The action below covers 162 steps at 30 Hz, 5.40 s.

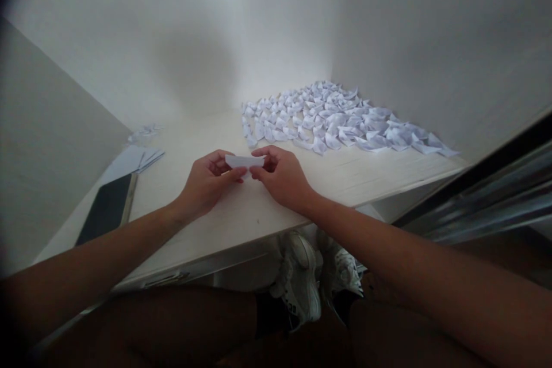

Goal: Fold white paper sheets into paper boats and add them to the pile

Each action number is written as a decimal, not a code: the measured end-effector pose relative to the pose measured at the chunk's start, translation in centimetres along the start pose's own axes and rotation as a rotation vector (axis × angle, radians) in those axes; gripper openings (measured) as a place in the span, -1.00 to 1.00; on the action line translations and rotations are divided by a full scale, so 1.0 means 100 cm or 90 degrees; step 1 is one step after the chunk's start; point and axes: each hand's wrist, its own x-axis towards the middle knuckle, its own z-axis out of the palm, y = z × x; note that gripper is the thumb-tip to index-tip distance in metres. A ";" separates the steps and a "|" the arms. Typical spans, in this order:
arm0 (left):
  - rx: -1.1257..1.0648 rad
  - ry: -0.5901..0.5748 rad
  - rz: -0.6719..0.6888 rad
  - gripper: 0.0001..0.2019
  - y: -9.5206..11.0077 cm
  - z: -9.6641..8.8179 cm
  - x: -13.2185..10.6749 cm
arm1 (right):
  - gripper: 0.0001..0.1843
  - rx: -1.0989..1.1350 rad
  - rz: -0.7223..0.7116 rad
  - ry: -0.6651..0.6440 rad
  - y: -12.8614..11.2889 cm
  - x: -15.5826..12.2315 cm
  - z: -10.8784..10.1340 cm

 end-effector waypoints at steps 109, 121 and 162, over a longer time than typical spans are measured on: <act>0.087 -0.082 0.009 -0.83 0.010 -0.026 0.006 | -0.84 -0.078 -0.010 -0.068 0.005 0.009 -0.014; -0.011 0.001 -0.063 -0.78 0.010 -0.013 0.003 | -0.84 0.015 -0.006 0.030 0.001 0.012 -0.008; 0.012 -0.069 -0.095 -0.73 0.010 -0.028 0.012 | -0.78 0.125 0.063 0.171 -0.002 0.010 0.023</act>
